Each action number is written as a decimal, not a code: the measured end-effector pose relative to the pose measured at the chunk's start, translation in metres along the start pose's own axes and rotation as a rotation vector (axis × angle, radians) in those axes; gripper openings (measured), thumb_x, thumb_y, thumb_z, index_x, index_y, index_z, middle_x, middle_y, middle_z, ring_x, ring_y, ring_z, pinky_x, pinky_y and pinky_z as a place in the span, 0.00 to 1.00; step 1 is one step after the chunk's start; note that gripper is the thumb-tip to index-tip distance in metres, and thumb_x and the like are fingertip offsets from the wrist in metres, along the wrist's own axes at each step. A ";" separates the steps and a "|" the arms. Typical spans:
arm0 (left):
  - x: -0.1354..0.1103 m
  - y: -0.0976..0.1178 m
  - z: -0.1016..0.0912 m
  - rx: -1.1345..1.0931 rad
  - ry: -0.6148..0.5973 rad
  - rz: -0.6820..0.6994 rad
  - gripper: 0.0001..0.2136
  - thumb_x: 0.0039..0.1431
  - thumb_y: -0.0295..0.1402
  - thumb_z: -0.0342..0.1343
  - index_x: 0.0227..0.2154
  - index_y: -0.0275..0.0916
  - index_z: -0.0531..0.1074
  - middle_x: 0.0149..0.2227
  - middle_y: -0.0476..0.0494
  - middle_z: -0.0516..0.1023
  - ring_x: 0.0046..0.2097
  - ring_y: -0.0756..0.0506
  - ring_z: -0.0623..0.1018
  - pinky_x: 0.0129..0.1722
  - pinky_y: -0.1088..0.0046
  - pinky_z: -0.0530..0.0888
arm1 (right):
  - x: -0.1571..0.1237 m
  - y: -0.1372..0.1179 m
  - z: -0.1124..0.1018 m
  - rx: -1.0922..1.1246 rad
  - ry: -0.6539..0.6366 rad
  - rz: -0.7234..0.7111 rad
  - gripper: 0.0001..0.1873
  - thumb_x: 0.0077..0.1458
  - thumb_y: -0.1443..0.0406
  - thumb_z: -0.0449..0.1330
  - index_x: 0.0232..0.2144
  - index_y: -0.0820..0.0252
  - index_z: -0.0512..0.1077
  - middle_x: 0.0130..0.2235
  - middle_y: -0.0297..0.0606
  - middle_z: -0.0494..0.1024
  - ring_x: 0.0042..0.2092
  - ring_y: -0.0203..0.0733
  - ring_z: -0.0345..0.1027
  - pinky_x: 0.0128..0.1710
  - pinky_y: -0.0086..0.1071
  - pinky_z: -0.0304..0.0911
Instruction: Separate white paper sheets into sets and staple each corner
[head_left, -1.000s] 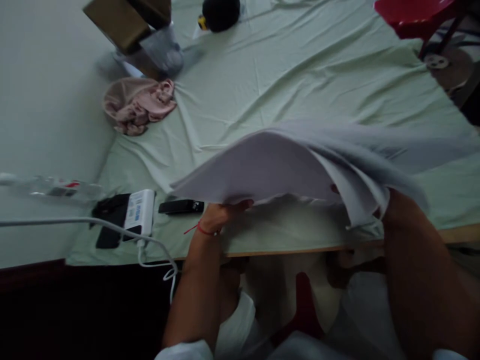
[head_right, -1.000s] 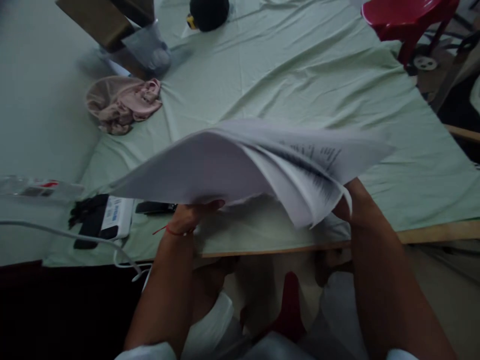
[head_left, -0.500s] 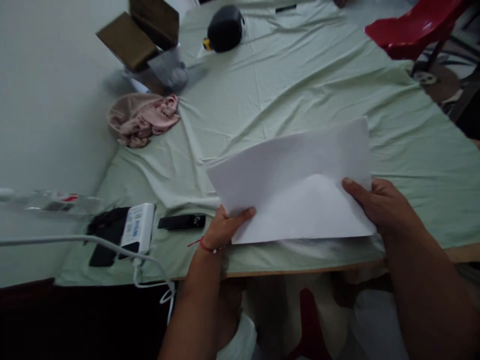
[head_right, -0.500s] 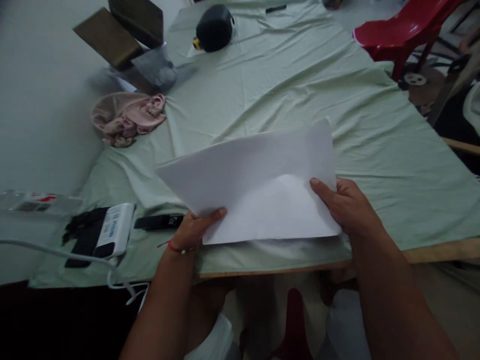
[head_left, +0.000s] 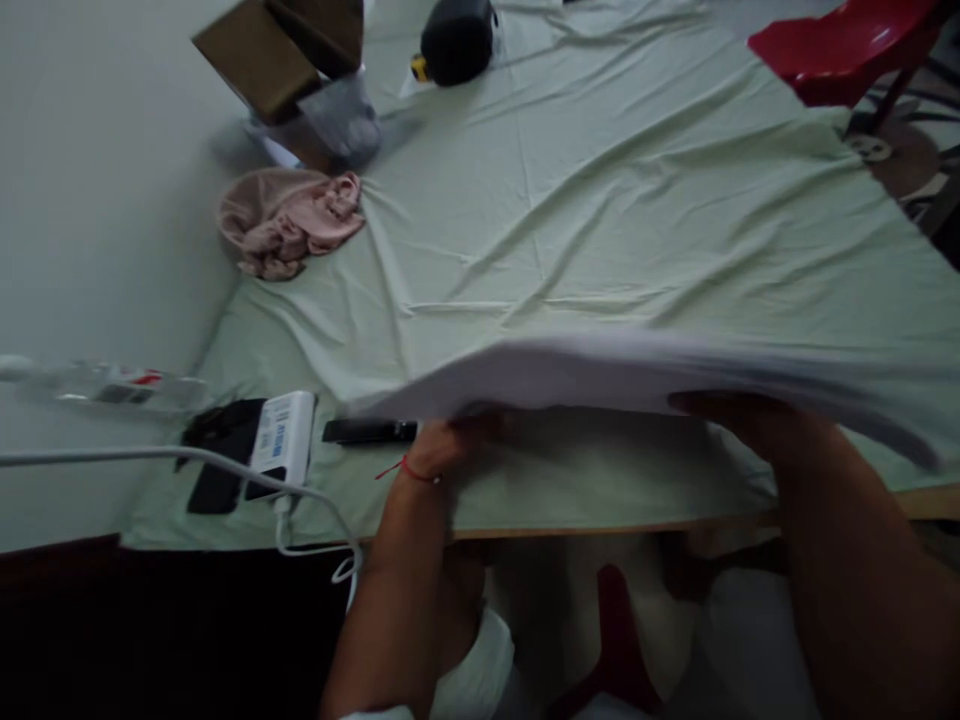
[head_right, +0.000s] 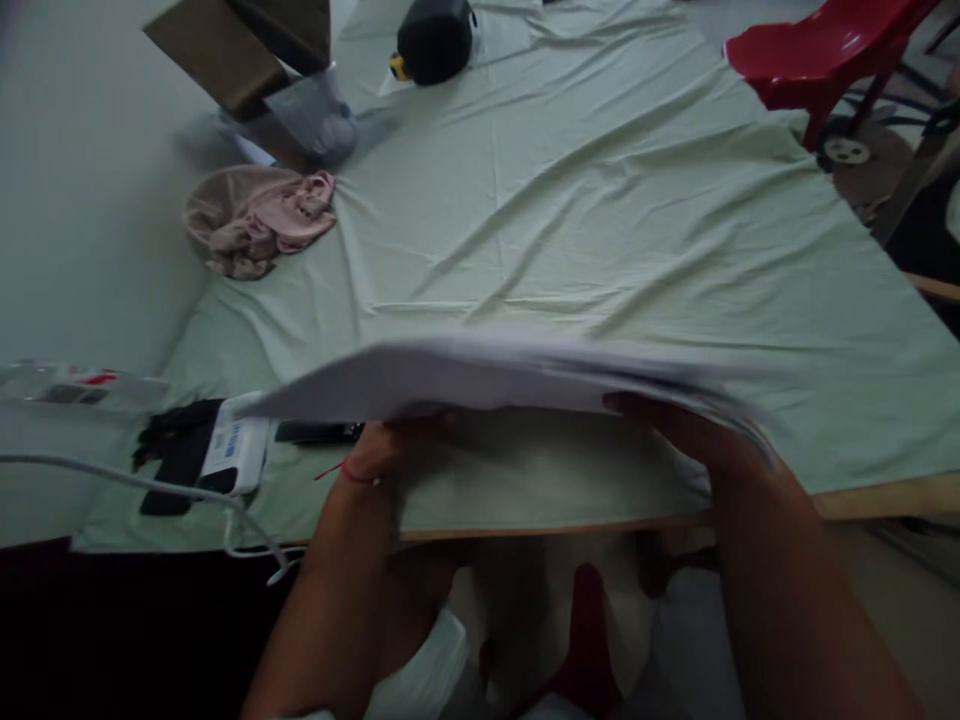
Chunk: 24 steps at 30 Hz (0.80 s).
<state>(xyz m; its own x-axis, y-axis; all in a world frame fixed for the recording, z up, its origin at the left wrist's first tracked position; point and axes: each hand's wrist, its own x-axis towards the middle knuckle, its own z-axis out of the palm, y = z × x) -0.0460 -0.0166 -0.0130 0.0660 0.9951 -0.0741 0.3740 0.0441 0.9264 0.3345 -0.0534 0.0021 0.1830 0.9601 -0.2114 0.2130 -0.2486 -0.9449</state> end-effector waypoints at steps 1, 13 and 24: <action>0.001 0.001 0.002 0.000 0.026 -0.006 0.18 0.41 0.47 0.77 0.31 0.43 0.83 0.33 0.42 0.85 0.41 0.36 0.83 0.51 0.52 0.81 | 0.001 0.000 0.002 0.014 0.053 -0.017 0.21 0.31 0.54 0.81 0.29 0.52 0.82 0.36 0.35 0.84 0.41 0.50 0.78 0.40 0.41 0.77; 0.000 0.014 0.013 -0.142 -0.054 -0.100 0.20 0.51 0.47 0.73 0.41 0.38 0.83 0.41 0.39 0.87 0.40 0.41 0.83 0.42 0.64 0.82 | 0.000 -0.019 0.012 0.086 -0.052 0.131 0.19 0.44 0.50 0.77 0.27 0.59 0.83 0.33 0.38 0.84 0.32 0.42 0.74 0.32 0.33 0.72; -0.015 0.028 0.001 -0.493 -0.012 -0.351 0.21 0.38 0.43 0.78 0.36 0.43 0.82 0.34 0.44 0.86 0.33 0.41 0.83 0.34 0.63 0.84 | -0.011 -0.032 0.023 0.268 -0.067 0.366 0.23 0.31 0.50 0.81 0.24 0.58 0.80 0.26 0.36 0.81 0.23 0.38 0.68 0.21 0.30 0.63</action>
<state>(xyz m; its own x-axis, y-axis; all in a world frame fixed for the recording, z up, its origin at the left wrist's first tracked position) -0.0354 -0.0305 0.0140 0.0276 0.9128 -0.4074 -0.0979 0.4081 0.9077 0.3032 -0.0530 0.0293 0.1351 0.8239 -0.5504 -0.1111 -0.5394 -0.8347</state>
